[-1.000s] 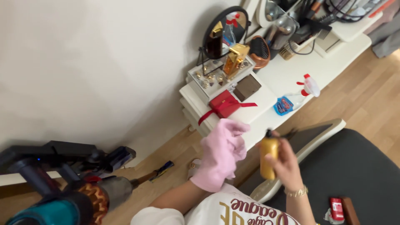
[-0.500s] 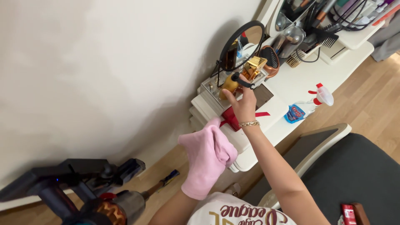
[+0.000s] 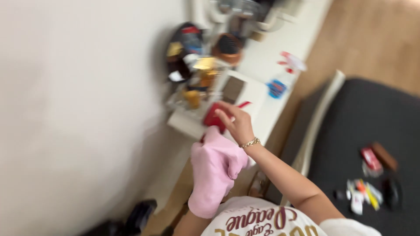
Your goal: Cleaning a vanity table and organizing makeup and jewelry items.
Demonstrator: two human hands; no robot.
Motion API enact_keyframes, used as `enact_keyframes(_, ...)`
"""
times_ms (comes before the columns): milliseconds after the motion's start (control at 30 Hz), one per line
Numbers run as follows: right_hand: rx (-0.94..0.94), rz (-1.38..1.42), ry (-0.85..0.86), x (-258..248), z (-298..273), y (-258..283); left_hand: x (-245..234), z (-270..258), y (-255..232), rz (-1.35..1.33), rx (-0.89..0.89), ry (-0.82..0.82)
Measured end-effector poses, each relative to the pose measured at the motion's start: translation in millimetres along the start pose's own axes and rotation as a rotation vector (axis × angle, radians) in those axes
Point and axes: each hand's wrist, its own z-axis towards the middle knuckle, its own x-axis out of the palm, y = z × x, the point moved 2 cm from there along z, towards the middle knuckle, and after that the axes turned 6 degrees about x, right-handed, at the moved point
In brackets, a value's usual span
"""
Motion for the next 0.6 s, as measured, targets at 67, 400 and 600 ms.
enact_keyframes(67, 0.204, 0.192, 0.121, -37, -15, -32, 33, 13, 14, -0.049, -0.056, 0.073)
enact_keyframes(400, 0.650, 0.252, -0.350, -213, -126, -247, 245, 38, 53, 0.120, -0.435, 0.541)
enact_keyframes(600, 0.893, 0.304, -0.602, -283, -182, -369, 397, 71, 20, 0.834, -0.328, 1.285)
